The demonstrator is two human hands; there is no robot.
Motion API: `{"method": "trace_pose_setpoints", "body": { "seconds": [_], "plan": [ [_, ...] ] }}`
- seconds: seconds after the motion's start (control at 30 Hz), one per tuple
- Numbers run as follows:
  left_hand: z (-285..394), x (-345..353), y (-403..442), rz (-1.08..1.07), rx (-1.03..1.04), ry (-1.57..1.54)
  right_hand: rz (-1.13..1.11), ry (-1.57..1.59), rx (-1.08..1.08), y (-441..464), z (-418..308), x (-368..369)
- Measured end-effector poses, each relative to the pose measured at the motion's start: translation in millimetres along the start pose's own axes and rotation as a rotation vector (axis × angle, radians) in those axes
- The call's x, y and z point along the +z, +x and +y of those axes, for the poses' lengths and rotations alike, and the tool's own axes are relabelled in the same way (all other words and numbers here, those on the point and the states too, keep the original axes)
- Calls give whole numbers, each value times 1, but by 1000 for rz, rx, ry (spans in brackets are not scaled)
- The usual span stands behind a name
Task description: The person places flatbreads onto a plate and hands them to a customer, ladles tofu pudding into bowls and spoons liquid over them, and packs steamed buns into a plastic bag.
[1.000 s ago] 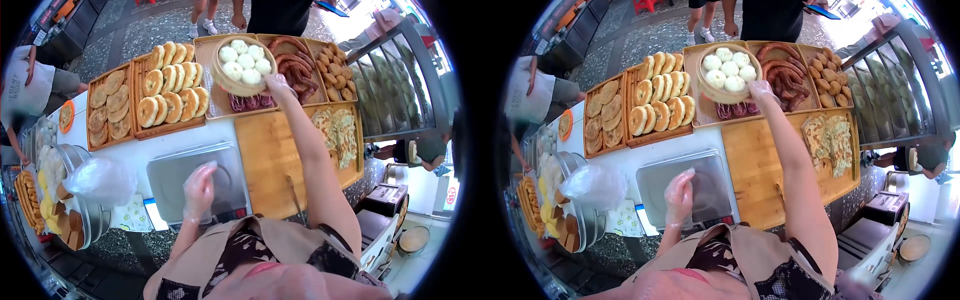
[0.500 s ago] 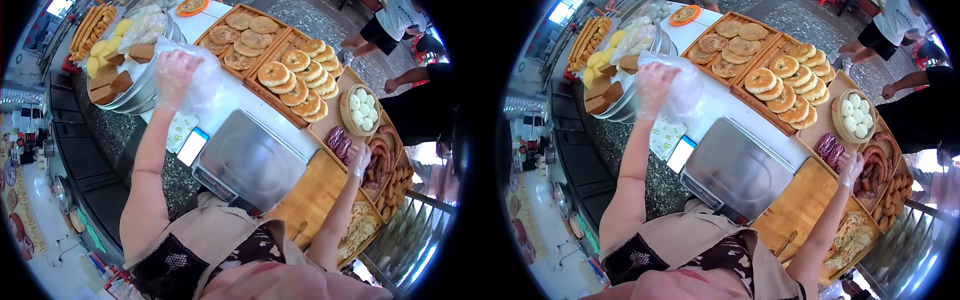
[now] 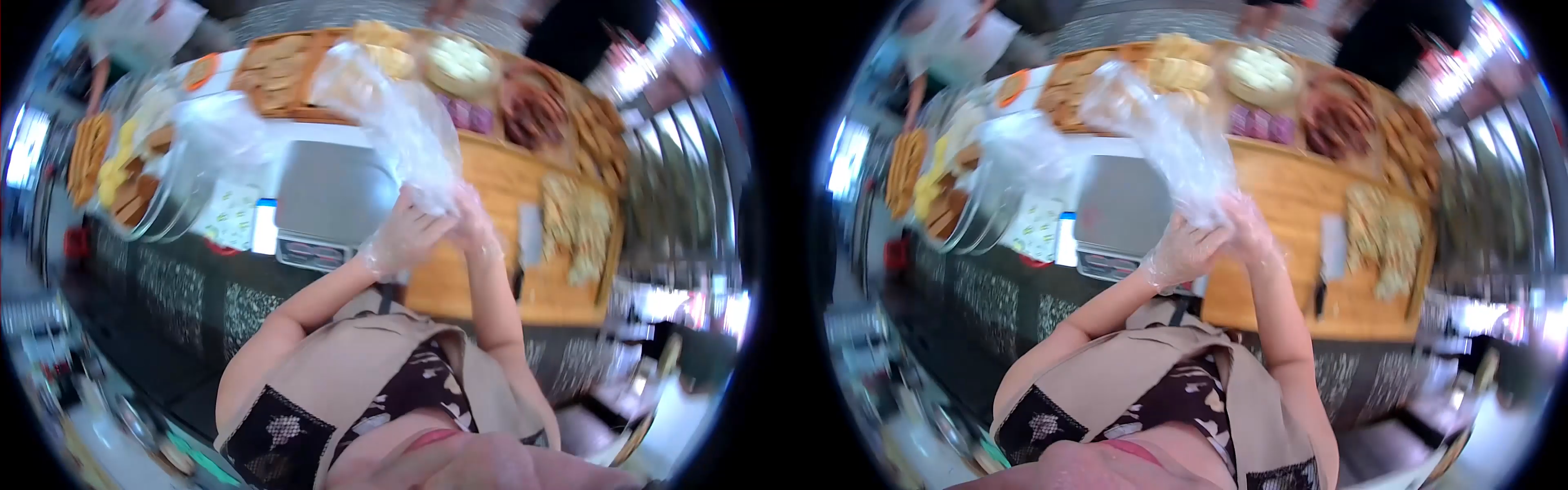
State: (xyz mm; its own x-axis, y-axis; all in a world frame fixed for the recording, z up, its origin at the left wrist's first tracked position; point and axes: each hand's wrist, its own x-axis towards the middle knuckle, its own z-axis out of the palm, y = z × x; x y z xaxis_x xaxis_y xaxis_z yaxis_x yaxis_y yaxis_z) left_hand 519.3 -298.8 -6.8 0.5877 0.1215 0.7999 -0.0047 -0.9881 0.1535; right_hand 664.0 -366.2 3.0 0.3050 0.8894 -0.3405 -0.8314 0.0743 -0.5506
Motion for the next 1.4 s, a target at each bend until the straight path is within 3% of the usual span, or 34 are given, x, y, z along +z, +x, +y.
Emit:
{"method": "trace_pose_setpoints", "body": {
  "seconds": [0.07, 0.1, 0.13, 0.17, 0.2, 0.27, 0.37, 0.4, 0.47, 0.53, 0.57, 0.6, 0.63, 0.67, 0.7, 0.73, 0.77, 0.8, 0.87, 0.97, 1.03, 1.07, 1.1, 1.13, 1.17, 1.2, 1.27, 1.33, 1.37, 1.4],
  "plan": [
    [61, 20, 1, -412, -117, -186, 118, -480, -340, -39, -25, -73],
    [77, 34, -9, -328, -95, -255, 183, -477, -379, -77, -44, -102],
    [89, 50, -20, -250, -88, -323, 309, -730, -569, -119, -62, -133],
    [102, 59, -22, -196, -374, -502, 443, -989, -735, -163, -72, -155],
    [114, 74, -16, -165, -663, -663, 516, -977, -746, -203, -82, -173],
    [147, 101, 45, 25, -912, -1089, 715, -1834, -1367, -278, -99, -197],
    [192, 143, 130, -37, -849, -1385, 861, -1937, -1467, -355, -110, -233],
    [213, 161, 158, -208, -704, -1199, 868, -1987, -1517, -373, -113, -248],
    [258, 200, 201, -499, -394, -795, 951, -2011, -1495, -404, -116, -270],
    [303, 252, 215, -819, -471, -943, 1045, -2141, -1476, -422, -121, -301],
    [324, 245, 227, -1099, -411, -1069, 1054, -2171, -1382, -429, -121, -318],
    [326, 289, 210, -1285, -394, -1119, 1077, -2170, -1375, -435, -123, -333],
    [329, 335, 194, -1466, -372, -1162, 1153, -2176, -1127, -438, -128, -347],
    [346, 343, 195, -1267, -295, -911, 1220, -2160, -892, -440, -138, -358],
    [363, 343, 192, -1058, -212, -666, 1363, -1889, -582, -449, -143, -355],
    [373, 355, 182, -918, -100, -615, 1337, -1429, -670, -454, -143, -372],
    [381, 365, 173, -778, 2, -563, 1243, -1321, -912, -454, -160, -371],
    [396, 363, 163, -784, -66, -727, 1142, -1193, -1128, -446, -173, -362],
    [428, 357, 154, -811, -137, -911, 1443, -1497, -968, -404, -208, -352],
    [447, 360, 149, -932, -259, -1155, 1447, -1507, -726, -375, -230, -451],
    [436, 374, 149, -933, -395, -1110, 1460, -1563, -778, -373, -253, -503],
    [426, 378, 146, -1022, -659, -1474, 1477, -1519, -891, -369, -256, -516],
    [421, 368, 158, -1026, -962, -1728, 1425, -1483, -797, -366, -262, -527],
    [418, 372, 152, -815, -1307, -2150, 1326, -1354, -969, -363, -260, -544],
    [412, 366, 167, -711, -1480, -2024, 1285, -1318, -758, -365, -266, -541],
    [404, 365, 176, -625, -1564, -1962, 1127, -1357, -716, -362, -264, -556],
    [381, 365, 180, -418, -1669, -1974, 566, -335, -187, -361, -283, -557],
    [367, 362, 174, -263, -1685, -2051, 230, -234, 60, -366, -315, -582],
    [368, 361, 172, -179, -1787, -1901, 179, -122, -134, -352, -321, -609],
    [369, 360, 168, -96, -1880, -1748, 387, -152, -239, -341, -345, -621]
  ]
}}
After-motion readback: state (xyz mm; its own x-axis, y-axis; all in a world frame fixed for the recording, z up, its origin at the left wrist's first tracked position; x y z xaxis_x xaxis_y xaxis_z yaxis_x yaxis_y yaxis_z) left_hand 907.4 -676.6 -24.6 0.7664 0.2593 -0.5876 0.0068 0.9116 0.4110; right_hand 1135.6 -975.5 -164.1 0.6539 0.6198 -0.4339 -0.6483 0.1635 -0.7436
